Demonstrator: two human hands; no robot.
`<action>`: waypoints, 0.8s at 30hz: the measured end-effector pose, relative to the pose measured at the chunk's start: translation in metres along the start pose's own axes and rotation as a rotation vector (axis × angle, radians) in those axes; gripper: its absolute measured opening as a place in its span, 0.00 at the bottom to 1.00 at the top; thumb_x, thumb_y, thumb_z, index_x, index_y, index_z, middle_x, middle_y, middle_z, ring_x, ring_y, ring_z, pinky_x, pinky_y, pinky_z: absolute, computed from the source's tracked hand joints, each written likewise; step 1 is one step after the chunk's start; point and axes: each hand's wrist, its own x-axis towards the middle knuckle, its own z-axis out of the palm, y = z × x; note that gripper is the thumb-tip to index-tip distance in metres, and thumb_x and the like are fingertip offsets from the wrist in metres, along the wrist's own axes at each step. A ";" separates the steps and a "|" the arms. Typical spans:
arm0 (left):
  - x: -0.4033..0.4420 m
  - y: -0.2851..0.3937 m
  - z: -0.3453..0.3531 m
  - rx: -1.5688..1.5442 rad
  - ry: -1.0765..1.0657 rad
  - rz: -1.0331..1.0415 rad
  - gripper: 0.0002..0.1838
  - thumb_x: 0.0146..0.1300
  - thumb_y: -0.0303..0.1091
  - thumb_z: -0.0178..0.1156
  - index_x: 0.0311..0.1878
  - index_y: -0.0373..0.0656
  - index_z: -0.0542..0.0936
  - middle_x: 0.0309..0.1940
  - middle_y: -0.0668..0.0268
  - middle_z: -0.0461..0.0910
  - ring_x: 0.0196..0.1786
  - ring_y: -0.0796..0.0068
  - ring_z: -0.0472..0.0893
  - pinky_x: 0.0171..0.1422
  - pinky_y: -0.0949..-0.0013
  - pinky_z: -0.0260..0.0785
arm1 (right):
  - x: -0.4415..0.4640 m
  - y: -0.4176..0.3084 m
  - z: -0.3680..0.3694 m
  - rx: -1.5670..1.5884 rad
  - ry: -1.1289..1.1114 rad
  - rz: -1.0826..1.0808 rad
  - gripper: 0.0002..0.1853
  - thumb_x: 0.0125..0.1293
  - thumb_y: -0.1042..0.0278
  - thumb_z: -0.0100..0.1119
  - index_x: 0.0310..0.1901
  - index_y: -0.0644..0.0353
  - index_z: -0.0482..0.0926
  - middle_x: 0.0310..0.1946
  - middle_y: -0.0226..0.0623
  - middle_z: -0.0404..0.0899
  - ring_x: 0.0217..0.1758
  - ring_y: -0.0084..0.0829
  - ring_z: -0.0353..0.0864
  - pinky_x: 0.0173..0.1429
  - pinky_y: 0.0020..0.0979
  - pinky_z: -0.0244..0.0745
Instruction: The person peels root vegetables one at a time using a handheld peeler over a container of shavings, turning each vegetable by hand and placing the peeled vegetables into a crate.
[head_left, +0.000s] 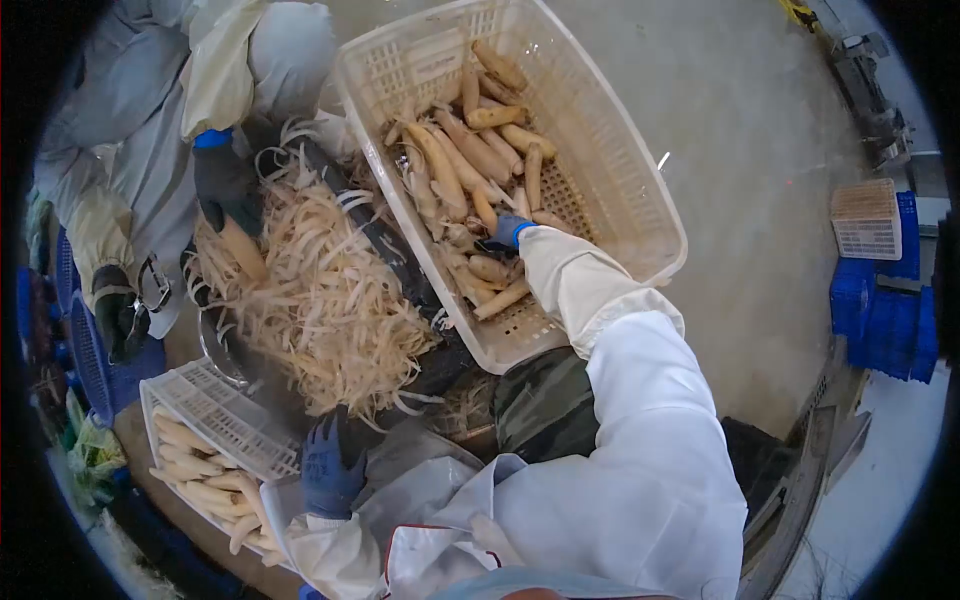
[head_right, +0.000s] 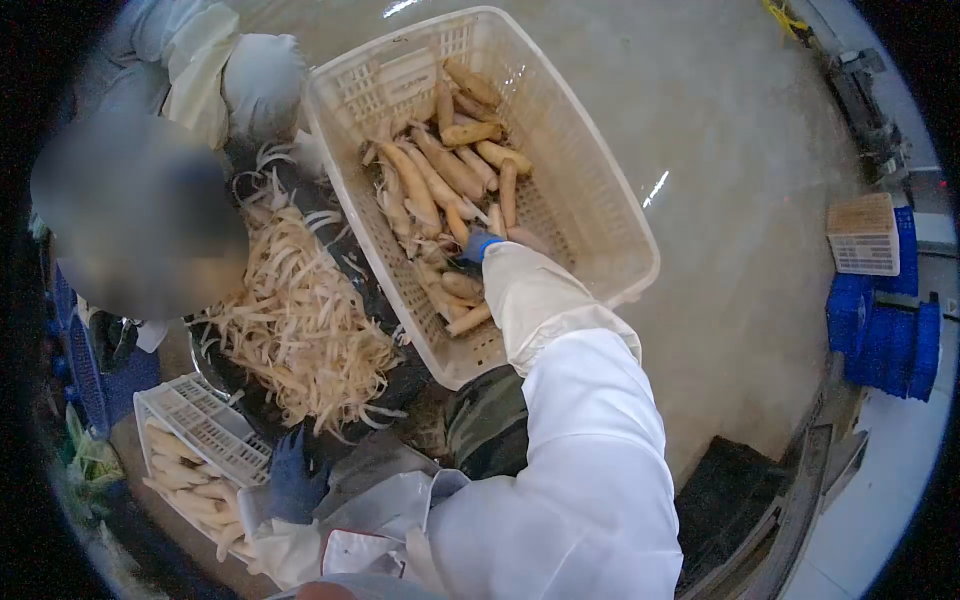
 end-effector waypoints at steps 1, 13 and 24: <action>0.001 0.000 -0.001 -0.012 -0.018 -0.030 0.41 0.49 0.40 0.65 0.69 0.42 0.64 0.61 0.51 0.70 0.63 0.49 0.68 0.69 0.51 0.59 | -0.004 0.002 -0.002 0.159 -0.100 -0.033 0.24 0.55 0.45 0.66 0.40 0.61 0.82 0.28 0.45 0.83 0.24 0.36 0.83 0.33 0.39 0.78; -0.016 0.041 -0.033 -0.058 0.179 0.098 0.37 0.51 0.39 0.64 0.67 0.42 0.67 0.59 0.50 0.71 0.62 0.47 0.68 0.68 0.51 0.60 | -0.115 -0.101 -0.128 0.214 0.188 -0.746 0.20 0.54 0.67 0.68 0.48 0.60 0.77 0.34 0.41 0.81 0.35 0.37 0.78 0.42 0.34 0.74; -0.002 0.061 -0.023 -1.937 0.339 0.142 0.18 0.67 0.36 0.59 0.55 0.34 0.76 0.44 0.64 0.80 0.44 0.73 0.80 0.48 0.69 0.73 | -0.239 -0.372 -0.073 0.162 -0.246 -0.712 0.19 0.69 0.52 0.53 0.38 0.65 0.78 0.25 0.41 0.77 0.28 0.27 0.72 0.37 0.33 0.71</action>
